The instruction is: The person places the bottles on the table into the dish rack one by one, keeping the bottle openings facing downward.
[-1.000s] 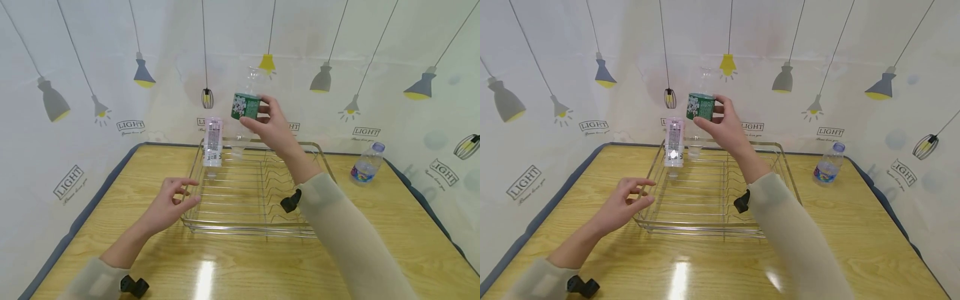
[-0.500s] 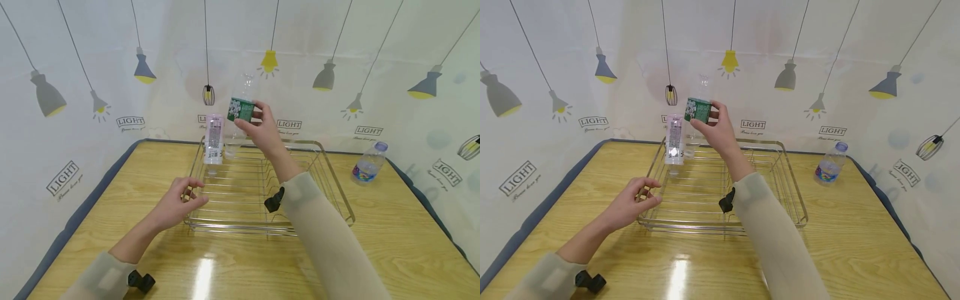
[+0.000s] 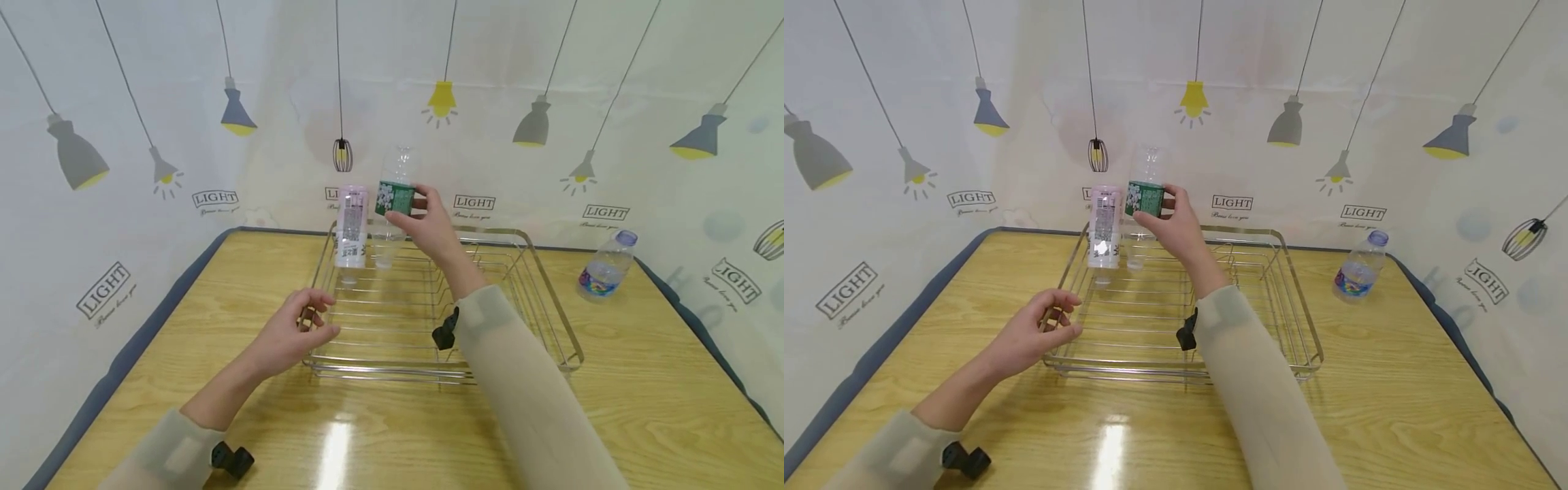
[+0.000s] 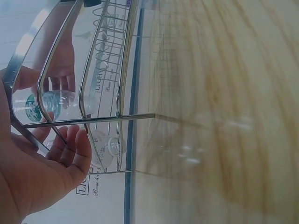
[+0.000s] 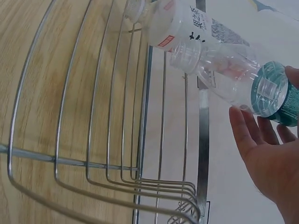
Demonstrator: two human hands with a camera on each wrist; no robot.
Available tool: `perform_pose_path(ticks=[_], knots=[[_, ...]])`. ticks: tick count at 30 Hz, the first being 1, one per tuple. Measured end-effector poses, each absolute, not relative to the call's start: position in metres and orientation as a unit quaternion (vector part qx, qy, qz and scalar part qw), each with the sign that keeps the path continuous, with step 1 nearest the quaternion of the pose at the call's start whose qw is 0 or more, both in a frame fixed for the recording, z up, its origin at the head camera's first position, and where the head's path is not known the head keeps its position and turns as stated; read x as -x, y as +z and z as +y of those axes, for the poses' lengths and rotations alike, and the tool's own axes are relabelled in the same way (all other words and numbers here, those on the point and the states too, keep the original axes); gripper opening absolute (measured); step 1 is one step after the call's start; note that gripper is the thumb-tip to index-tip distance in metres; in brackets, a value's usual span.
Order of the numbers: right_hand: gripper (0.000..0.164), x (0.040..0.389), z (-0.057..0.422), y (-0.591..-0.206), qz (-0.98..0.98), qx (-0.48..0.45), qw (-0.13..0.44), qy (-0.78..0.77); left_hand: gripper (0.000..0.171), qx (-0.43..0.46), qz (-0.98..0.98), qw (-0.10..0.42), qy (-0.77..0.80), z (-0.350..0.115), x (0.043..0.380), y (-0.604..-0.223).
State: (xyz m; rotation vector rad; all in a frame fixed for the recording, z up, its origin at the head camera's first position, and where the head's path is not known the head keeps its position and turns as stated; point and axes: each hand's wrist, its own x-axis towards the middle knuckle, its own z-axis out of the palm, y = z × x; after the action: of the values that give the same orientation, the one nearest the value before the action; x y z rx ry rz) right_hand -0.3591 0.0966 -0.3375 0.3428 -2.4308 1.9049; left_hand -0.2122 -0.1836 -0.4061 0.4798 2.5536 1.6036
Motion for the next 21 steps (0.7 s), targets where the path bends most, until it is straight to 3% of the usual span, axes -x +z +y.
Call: perform_pose_path(ticks=[21], knots=[[0.093,0.364,0.088,-0.355,-0.825,-0.097,-0.045,0.555,0.047,-0.163,0.838,0.044,0.519,-0.184,0.211,-0.405]])
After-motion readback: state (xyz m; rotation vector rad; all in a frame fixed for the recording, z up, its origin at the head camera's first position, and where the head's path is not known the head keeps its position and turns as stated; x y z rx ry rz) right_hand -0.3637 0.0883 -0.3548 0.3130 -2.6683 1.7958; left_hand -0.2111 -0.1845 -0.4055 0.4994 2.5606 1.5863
